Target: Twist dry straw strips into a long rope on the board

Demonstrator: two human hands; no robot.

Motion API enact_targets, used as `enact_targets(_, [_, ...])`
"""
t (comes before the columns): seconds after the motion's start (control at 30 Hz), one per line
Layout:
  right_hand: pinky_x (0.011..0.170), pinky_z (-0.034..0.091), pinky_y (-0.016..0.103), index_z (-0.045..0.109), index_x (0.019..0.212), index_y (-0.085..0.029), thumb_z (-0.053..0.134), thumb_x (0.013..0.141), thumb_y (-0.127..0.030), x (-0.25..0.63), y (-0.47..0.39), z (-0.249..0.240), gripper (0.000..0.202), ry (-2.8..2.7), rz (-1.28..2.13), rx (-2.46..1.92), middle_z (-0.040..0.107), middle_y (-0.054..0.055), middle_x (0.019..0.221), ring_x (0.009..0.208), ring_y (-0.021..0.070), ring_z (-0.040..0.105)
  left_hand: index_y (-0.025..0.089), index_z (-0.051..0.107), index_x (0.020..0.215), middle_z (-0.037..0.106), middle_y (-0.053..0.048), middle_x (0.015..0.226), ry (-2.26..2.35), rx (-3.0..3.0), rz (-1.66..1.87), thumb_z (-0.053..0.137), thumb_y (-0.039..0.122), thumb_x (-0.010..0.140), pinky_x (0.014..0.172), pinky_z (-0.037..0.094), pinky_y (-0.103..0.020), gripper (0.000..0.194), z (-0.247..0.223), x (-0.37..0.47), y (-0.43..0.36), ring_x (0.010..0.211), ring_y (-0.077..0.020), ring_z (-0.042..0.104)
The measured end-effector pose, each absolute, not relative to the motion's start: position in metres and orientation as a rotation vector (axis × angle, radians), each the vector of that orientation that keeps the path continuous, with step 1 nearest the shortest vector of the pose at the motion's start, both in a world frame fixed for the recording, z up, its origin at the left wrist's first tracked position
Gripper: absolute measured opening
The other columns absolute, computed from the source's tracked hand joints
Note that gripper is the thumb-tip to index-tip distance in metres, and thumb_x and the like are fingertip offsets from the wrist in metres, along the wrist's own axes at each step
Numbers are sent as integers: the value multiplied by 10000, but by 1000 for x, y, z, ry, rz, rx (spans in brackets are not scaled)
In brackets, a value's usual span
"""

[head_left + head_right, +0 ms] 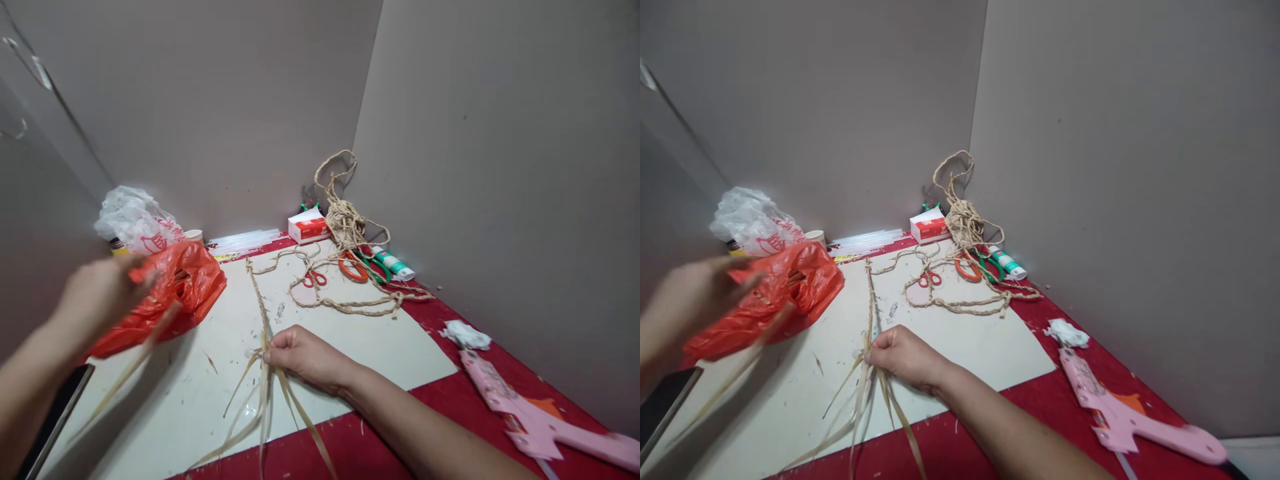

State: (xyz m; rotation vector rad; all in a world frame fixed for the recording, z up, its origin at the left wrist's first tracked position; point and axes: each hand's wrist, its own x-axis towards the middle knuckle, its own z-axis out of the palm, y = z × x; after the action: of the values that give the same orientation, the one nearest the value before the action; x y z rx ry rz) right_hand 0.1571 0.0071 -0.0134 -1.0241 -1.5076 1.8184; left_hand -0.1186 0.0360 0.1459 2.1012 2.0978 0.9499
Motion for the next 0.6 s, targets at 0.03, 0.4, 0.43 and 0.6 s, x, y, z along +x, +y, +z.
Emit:
enact_targets(0.03, [461, 150, 224, 460, 519, -147, 603, 702, -276, 157, 7, -13, 265, -1490, 1838, -1013, 315, -75, 466, 466, 52, 238, 192, 690, 790, 622, -11, 620, 1967, 2117, 816, 657, 426, 663, 645, 409, -274, 269, 125, -100, 30, 661, -194, 585])
enact_targets(0.4, [396, 79, 236, 452, 553, -163, 643, 728, -333, 159, 6, -2, 309, -1384, 1971, -987, 296, -102, 385, 362, 37, 175, 132, 628, 637, 572, -17, 682, 1210, 1586, 787, 525, 371, 841, 590, 362, -201, 330, 20, -15, -11, 626, -105, 463])
enact_targets(0.43, [404, 82, 234, 447, 547, -161, 643, 730, -335, 158, 6, -3, 320, -1393, 1960, -980, 291, -102, 389, 373, 37, 174, 133, 628, 636, 577, -19, 685, 1203, 1571, 805, 519, 368, 848, 599, 365, -202, 335, 20, -15, -11, 632, -105, 465])
enact_targets(0.6, [448, 109, 229, 436, 538, -150, 628, 741, -377, 157, 5, -7, 360, -1457, 1874, -938, 265, -86, 461, 466, 49, 179, 139, 698, 722, 647, -47, 743, 1137, 1458, 820, 572, 351, 821, 666, 398, -227, 266, 18, -10, -15, 693, -133, 512])
